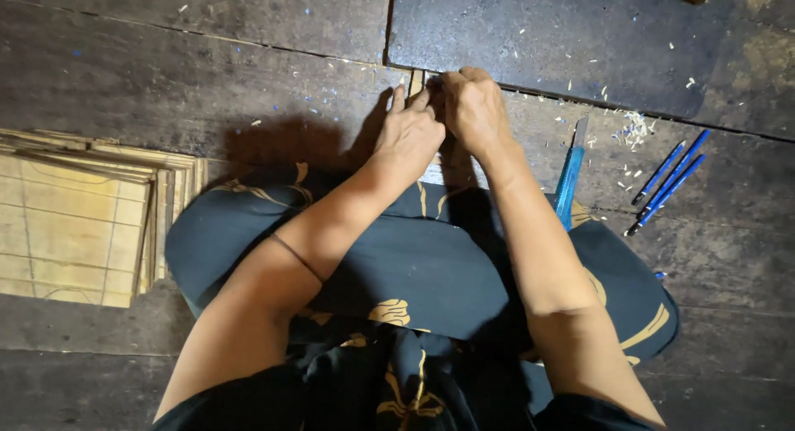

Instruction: Marking thin wooden slats using a template and a pen for further processing in a workshop.

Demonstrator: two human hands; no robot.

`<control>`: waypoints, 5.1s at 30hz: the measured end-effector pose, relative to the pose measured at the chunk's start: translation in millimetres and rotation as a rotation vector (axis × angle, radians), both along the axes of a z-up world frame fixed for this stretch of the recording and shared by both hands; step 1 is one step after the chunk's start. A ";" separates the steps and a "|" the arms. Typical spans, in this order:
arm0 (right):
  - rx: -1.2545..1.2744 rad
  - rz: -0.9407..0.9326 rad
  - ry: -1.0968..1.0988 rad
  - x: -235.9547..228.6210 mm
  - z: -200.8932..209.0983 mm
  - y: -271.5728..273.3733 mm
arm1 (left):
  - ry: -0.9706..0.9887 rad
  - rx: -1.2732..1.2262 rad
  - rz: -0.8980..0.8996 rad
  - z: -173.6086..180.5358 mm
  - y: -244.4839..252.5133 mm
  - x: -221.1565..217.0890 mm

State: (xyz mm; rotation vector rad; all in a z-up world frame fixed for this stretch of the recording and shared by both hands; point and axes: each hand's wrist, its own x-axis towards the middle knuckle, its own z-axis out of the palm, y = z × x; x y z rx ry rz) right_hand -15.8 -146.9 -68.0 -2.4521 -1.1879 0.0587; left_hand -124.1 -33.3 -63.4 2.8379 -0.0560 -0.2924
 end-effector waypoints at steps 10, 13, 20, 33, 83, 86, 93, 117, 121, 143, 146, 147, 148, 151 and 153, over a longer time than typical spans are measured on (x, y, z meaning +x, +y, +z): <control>-0.084 0.186 0.096 4.6 54.7 11.7 | 0.117 0.165 -0.079 12.2 0.3 6.6; -0.108 0.213 0.088 11.5 57.2 7.9 | 0.115 0.152 -0.071 16.8 1.0 7.4; -0.213 0.212 0.100 16.9 67.4 0.8 | 0.167 0.136 -0.085 29.4 2.4 8.2; -0.278 0.291 0.007 29.2 65.7 -5.8 | 0.247 0.131 -0.089 40.8 3.4 10.2; 0.039 -0.055 0.142 -174.1 -3.7 -44.2 | 0.158 0.120 -0.016 26.1 9.7 9.4; 0.157 -0.189 0.110 -173.3 16.4 -48.5 | 0.161 0.115 -0.018 26.1 8.5 8.4; 0.217 -0.258 0.104 -163.2 19.0 -45.2 | 0.204 0.097 -0.014 27.3 8.9 10.8; 0.232 -0.486 -0.132 -125.8 -0.4 -14.1 | -0.099 -0.512 0.661 0.9 47.3 -12.5; 0.123 -0.704 -0.031 -118.5 -19.7 -62.7 | -0.068 -0.440 0.764 36.2 28.5 -17.7; 0.056 -1.117 -0.271 -91.8 -97.6 -88.4 | -0.438 -0.865 0.566 177.9 -8.5 -90.6; 0.122 -1.081 -0.311 -93.7 -91.8 -84.2 | -0.648 -0.901 0.361 237.2 47.8 -155.5; 0.128 -1.078 -0.312 -93.4 -91.6 -83.0 | -0.653 -0.897 0.361 256.0 65.6 -175.9; 0.126 -1.096 -0.284 -92.5 -91.5 -81.9 | -0.656 -0.744 0.351 274.7 83.1 -196.0; 0.133 -1.108 -0.239 -96.1 -90.4 -82.1 | -0.640 -0.440 0.398 288.8 125.3 -250.5; 0.144 -1.103 -0.223 -95.7 -89.6 -82.1 | -0.621 -0.288 0.451 283.7 143.8 -275.4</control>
